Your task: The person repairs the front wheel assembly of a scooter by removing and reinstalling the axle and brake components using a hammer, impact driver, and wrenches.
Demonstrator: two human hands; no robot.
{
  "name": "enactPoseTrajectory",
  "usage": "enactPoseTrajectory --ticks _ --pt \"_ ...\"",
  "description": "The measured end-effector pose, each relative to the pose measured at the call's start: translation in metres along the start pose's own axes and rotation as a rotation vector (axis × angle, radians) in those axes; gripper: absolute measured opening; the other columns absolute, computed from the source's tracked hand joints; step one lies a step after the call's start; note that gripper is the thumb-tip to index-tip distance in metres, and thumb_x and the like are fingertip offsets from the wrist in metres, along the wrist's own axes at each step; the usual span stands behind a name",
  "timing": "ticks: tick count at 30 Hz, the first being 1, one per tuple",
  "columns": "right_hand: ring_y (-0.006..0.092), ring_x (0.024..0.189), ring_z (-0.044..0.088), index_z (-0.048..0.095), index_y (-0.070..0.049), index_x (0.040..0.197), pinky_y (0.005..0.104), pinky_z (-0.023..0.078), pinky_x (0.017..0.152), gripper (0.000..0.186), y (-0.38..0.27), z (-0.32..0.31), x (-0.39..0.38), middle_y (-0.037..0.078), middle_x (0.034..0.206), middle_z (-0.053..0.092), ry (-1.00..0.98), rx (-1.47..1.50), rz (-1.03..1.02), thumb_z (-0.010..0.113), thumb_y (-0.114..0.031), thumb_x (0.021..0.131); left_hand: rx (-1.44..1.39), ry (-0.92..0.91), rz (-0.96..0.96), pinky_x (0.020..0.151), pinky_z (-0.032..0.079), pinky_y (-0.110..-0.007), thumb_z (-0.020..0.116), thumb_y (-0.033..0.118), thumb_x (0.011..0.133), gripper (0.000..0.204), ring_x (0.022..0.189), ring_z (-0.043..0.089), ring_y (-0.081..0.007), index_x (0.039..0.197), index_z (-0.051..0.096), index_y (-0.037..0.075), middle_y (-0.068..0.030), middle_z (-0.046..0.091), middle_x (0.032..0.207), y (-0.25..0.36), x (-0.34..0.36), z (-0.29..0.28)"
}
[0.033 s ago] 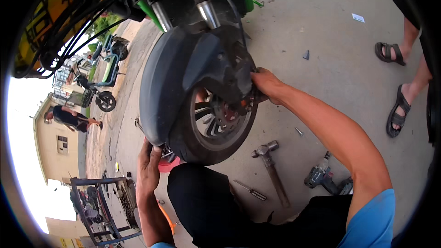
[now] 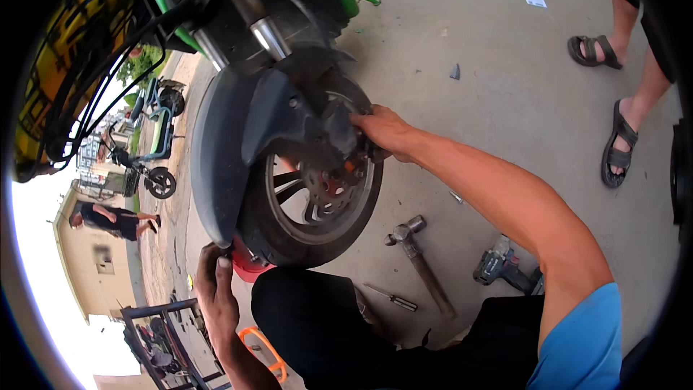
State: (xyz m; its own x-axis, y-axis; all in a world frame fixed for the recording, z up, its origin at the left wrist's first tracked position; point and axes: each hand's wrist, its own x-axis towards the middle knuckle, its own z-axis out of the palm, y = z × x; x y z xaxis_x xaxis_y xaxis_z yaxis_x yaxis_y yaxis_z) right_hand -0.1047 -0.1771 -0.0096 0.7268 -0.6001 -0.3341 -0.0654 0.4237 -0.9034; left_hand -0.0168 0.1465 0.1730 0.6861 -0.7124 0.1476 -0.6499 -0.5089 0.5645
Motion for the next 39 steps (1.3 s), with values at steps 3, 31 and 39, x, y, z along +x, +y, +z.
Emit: enactPoseTrajectory --ticks 3,31,39 --pt "0.024 0.09 0.065 0.062 0.002 0.118 0.0422 0.056 0.069 0.051 0.012 -0.037 -0.006 0.014 0.104 0.065 -0.033 0.08 0.025 0.067 -0.041 0.091 0.102 0.297 0.208 0.082 0.047 -0.032 0.052 0.023 0.099 0.029 0.086 0.059 -0.0218 0.093 0.056 -0.005 -0.0164 0.063 0.096 0.057 -0.04 0.051" --pt "0.0288 0.092 0.071 0.073 0.001 0.097 0.0374 0.053 0.086 0.059 0.018 -0.046 -0.016 0.016 0.09 0.074 0.105 -0.149 -0.056 0.07 -0.054 0.079 -2.077 -0.283 -0.366 0.113 0.037 -0.045 0.065 0.032 0.093 0.056 0.132 0.05 -0.0248 0.141 0.05 0.007 -0.0078 0.054 0.143 0.017 0.049 0.356" --pt "0.0341 0.088 0.072 0.076 0.001 0.097 0.039 0.057 0.077 0.064 0.011 -0.054 -0.013 0.021 0.107 0.072 -0.095 -0.125 0.072 0.064 -0.059 0.079 -2.113 -0.234 -0.423 0.113 0.039 -0.043 0.075 0.016 0.087 0.046 0.123 0.054 -0.0239 0.128 0.056 0.006 -0.0066 0.059 0.128 0.006 0.058 0.351"
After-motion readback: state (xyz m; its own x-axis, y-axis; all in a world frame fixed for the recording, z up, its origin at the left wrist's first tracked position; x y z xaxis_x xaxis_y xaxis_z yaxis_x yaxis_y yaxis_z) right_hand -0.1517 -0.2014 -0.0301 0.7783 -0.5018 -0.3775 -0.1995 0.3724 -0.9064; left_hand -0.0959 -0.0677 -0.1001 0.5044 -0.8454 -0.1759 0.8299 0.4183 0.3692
